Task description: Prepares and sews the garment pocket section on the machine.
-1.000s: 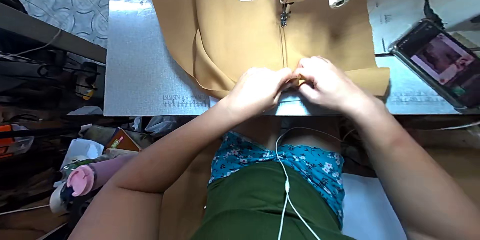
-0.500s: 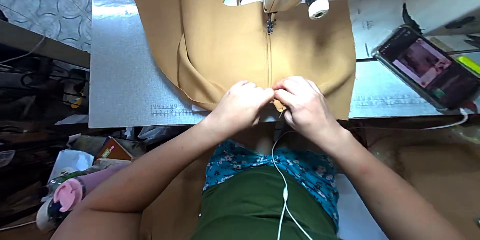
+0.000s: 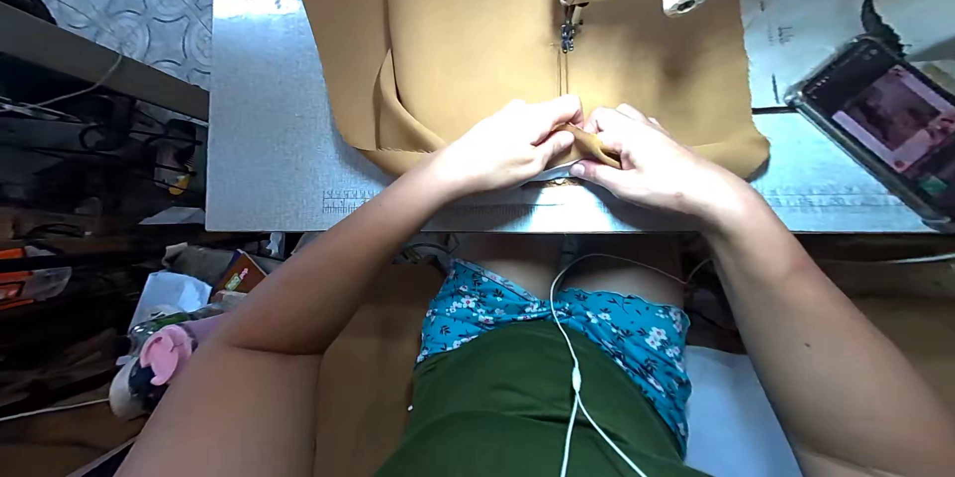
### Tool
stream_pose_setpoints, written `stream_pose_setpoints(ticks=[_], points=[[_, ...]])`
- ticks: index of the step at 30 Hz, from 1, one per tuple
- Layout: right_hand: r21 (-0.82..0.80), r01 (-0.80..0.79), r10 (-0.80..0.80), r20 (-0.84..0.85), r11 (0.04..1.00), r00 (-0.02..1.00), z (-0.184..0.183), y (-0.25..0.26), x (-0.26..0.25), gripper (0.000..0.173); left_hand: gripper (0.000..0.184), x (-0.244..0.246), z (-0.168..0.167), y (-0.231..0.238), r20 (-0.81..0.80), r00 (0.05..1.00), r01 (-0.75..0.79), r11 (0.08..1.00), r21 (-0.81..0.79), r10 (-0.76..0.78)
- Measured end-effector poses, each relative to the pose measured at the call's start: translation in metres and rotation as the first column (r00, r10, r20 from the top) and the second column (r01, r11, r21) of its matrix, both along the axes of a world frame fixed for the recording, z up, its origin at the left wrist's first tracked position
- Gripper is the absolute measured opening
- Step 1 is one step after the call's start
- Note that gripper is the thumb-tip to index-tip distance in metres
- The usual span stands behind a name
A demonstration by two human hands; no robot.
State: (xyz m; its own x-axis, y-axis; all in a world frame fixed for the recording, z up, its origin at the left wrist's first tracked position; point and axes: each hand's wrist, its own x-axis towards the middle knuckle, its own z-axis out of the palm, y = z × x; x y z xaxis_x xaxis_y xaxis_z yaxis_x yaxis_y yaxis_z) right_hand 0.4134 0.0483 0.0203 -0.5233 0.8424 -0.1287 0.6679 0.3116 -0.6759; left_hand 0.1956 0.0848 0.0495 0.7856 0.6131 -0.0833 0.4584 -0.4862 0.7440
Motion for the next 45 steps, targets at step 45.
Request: stream_pose_setpoints(ticks=[45], points=[[0.644,0.05,-0.056,-0.011,0.764,0.998,-0.035,-0.055,-0.014,0.024,0.017,-0.008,-0.056,-0.052,0.185,0.982,-0.07,0.824,0.563,-0.043]])
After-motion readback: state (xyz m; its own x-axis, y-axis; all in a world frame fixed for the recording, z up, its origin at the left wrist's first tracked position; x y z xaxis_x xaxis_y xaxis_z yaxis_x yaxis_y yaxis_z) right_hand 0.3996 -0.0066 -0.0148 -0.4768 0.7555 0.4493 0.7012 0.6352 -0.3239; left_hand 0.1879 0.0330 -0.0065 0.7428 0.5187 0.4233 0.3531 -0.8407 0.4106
